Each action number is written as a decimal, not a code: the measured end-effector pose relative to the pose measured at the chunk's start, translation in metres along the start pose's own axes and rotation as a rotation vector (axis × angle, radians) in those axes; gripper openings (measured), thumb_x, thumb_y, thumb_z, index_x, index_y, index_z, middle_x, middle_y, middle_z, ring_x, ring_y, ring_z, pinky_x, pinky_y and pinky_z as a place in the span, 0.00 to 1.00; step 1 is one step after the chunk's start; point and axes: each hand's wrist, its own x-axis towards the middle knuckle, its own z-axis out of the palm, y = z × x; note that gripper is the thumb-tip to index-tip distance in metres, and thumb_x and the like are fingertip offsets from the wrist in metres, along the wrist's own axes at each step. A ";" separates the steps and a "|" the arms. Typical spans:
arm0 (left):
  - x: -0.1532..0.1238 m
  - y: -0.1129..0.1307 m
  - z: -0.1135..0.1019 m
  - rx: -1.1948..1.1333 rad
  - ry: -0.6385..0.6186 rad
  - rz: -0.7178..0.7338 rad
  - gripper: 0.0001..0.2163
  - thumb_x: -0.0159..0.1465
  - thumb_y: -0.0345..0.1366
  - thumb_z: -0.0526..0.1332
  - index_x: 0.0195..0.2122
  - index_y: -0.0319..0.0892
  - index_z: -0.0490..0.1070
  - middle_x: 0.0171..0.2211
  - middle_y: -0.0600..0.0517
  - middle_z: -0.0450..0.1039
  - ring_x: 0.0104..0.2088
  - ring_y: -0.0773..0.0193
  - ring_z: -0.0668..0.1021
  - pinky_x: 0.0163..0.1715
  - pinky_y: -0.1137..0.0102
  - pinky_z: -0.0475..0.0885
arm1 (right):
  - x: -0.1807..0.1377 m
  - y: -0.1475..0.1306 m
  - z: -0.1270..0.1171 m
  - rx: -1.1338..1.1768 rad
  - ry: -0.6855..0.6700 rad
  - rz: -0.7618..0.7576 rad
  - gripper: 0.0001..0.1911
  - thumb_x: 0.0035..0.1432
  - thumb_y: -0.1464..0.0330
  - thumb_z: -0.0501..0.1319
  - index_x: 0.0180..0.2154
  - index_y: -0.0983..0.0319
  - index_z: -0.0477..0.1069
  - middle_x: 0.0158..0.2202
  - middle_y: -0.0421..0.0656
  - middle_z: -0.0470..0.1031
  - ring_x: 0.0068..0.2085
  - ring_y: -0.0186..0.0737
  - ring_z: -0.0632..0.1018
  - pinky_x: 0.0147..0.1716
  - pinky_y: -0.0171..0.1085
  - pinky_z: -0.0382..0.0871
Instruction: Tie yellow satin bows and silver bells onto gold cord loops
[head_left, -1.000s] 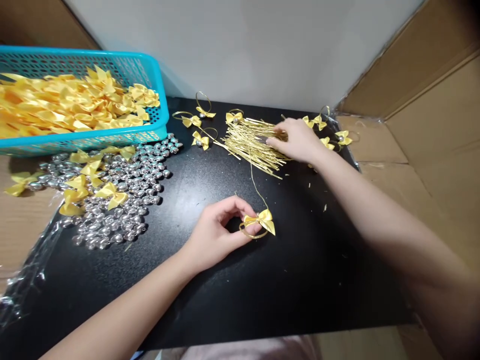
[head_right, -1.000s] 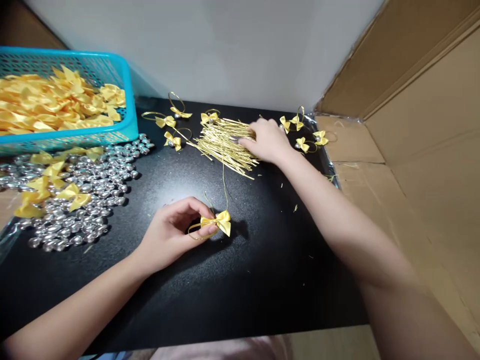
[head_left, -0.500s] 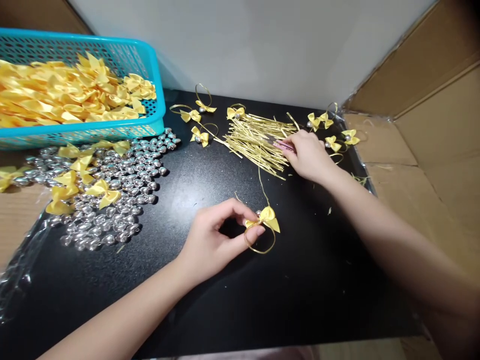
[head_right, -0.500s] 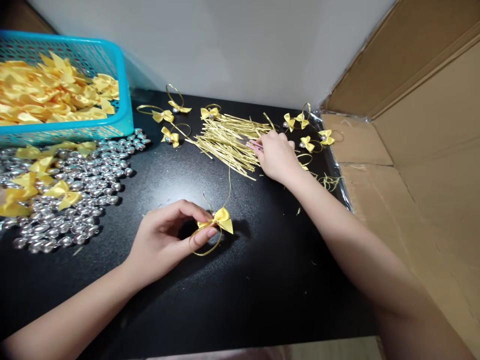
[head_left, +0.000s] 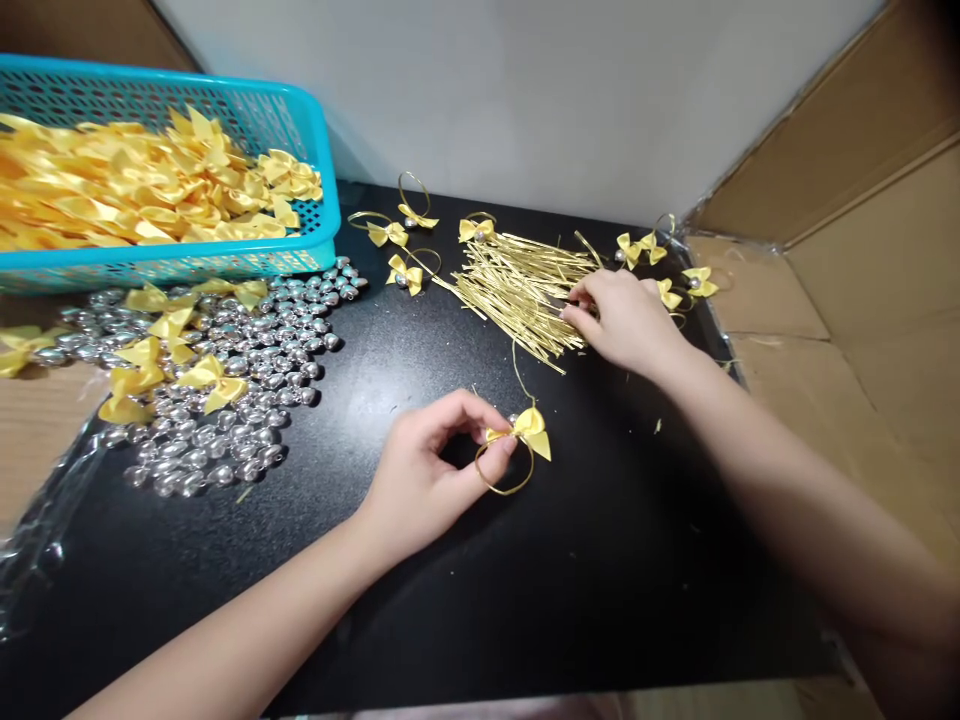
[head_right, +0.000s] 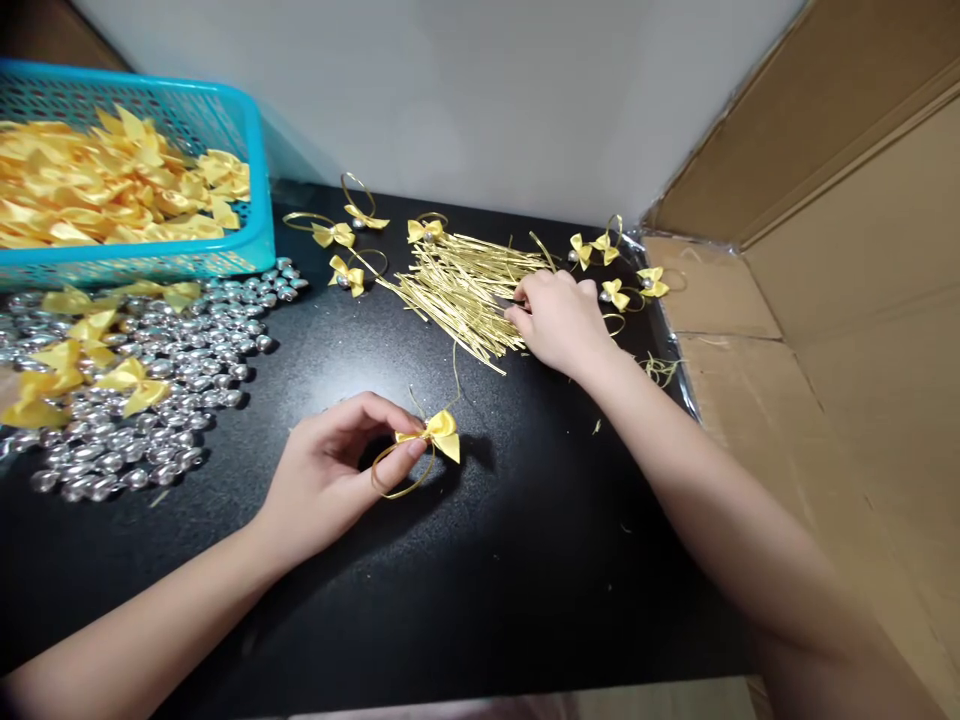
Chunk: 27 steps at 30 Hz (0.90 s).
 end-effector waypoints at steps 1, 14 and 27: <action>0.000 0.000 0.000 0.001 0.003 -0.002 0.03 0.60 0.32 0.65 0.32 0.40 0.72 0.29 0.50 0.77 0.30 0.64 0.78 0.32 0.70 0.72 | -0.002 -0.001 -0.001 -0.005 -0.004 -0.010 0.09 0.60 0.64 0.59 0.37 0.62 0.73 0.41 0.50 0.77 0.46 0.54 0.74 0.44 0.50 0.61; 0.006 -0.002 -0.002 0.043 0.085 0.006 0.04 0.59 0.34 0.66 0.30 0.40 0.72 0.26 0.52 0.75 0.27 0.67 0.75 0.28 0.72 0.70 | 0.004 -0.010 -0.009 0.047 -0.209 0.091 0.05 0.52 0.68 0.60 0.27 0.61 0.66 0.30 0.43 0.74 0.34 0.43 0.74 0.38 0.43 0.63; 0.007 -0.005 -0.003 0.025 0.119 -0.014 0.06 0.58 0.36 0.66 0.30 0.40 0.71 0.27 0.52 0.76 0.27 0.67 0.76 0.27 0.73 0.70 | 0.025 0.033 -0.028 0.593 -0.106 0.095 0.11 0.59 0.66 0.60 0.29 0.58 0.59 0.22 0.39 0.75 0.25 0.39 0.77 0.29 0.39 0.68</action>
